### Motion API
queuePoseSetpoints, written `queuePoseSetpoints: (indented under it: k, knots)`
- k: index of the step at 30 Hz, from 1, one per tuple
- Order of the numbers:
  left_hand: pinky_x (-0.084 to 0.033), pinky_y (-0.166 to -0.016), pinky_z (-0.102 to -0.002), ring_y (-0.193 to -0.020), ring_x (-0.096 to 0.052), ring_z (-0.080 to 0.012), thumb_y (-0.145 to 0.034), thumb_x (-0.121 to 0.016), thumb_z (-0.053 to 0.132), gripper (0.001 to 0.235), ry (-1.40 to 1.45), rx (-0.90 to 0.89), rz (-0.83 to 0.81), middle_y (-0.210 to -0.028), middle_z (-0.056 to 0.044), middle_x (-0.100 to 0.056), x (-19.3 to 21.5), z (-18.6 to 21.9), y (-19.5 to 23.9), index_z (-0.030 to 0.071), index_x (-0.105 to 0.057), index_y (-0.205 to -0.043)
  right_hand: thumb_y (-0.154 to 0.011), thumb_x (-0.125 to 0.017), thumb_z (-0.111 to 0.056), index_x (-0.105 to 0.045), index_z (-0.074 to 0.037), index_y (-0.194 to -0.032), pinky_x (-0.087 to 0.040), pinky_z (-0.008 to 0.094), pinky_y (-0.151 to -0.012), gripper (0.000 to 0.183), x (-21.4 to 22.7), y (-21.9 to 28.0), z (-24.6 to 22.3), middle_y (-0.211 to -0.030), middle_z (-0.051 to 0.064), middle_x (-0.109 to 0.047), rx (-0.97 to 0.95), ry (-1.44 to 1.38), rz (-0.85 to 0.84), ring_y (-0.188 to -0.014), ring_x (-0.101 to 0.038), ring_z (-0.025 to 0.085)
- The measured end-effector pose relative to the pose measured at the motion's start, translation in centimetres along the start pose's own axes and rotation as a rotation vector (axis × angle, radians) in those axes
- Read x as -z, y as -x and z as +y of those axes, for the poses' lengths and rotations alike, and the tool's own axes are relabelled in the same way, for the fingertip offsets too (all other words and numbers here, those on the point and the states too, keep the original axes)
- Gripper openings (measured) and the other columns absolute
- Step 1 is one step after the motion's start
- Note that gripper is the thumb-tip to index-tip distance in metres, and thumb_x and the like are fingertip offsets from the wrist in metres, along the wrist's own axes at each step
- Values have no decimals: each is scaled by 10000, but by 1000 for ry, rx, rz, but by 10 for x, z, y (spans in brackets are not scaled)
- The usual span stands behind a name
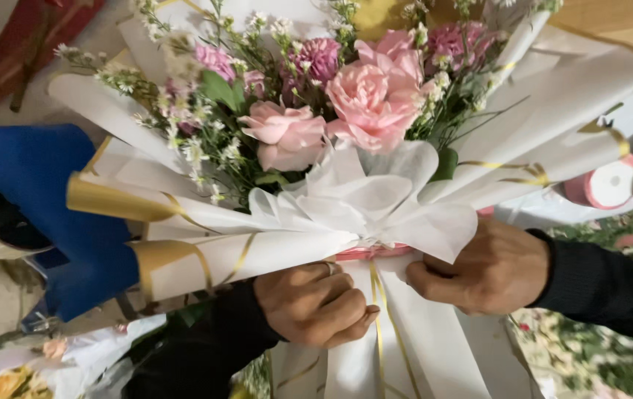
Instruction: The person ties a pink ribbon around the base of a floral bouquet wrapped in white and gold paper, cuts the excess ribbon using scissors, and forms the ribbon into a bow.
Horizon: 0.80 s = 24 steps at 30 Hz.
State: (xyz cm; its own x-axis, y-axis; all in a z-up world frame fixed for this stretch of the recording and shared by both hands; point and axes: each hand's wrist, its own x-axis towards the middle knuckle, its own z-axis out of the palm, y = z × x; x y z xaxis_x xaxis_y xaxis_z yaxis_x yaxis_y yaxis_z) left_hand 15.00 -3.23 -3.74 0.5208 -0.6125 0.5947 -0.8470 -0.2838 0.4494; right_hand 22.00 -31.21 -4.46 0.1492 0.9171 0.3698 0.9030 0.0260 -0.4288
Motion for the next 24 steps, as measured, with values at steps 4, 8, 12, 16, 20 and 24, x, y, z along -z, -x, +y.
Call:
queuePoseSetpoints:
  k: [4,8,12,16,20,24]
  knots:
    - [-441,-515,-349,-489,-452,-227,-1003,-602,137,324,31,57,1,-603,-60,-423,-5,4,15,89,-454,-719,-996,-511,-48,-644,34,-1024,-422,414,-469,159,3,0,5,-714,88,-587,99,17,20,-520,-517,267]
    - [-360,-479,-401,-439,-317,-282,-914,-521,14,314,301,122,168,-561,-102,-289,-4,7,13,44,-375,-637,-985,-584,-63,-631,47,-1038,-343,407,-419,130,1,17,10,-575,36,-437,109,-2,-30,-440,-428,230]
    - [-462,-513,-339,-451,-381,-221,-975,-544,127,394,84,90,162,-555,-65,-360,2,4,10,86,-398,-611,-988,-543,-78,-659,43,-1034,-341,401,-392,174,13,22,19,-540,30,-465,146,5,-59,-382,-439,222]
    - [-399,-488,-311,-466,-400,-168,-985,-519,154,411,-72,5,109,-560,-26,-368,2,-2,15,125,-384,-597,-990,-505,-103,-688,-24,-946,-485,412,-645,204,16,25,25,-645,78,-573,140,37,-23,-486,-512,266]
    - [-414,-476,-249,-442,-467,-118,-915,-495,219,374,-275,72,174,-532,13,-397,-1,2,18,167,-376,-564,-1017,-381,-121,-604,38,-940,-419,469,-512,285,14,33,33,-630,127,-441,89,-200,-54,-488,-426,361]
    - [-392,-458,-384,-454,-329,-218,-916,-544,37,304,18,-56,238,-567,-64,-331,-11,-4,20,108,-373,-674,-1008,-376,-114,-612,-78,-784,-454,308,-461,327,21,14,22,-496,-103,-471,-19,-384,21,-342,-379,177]
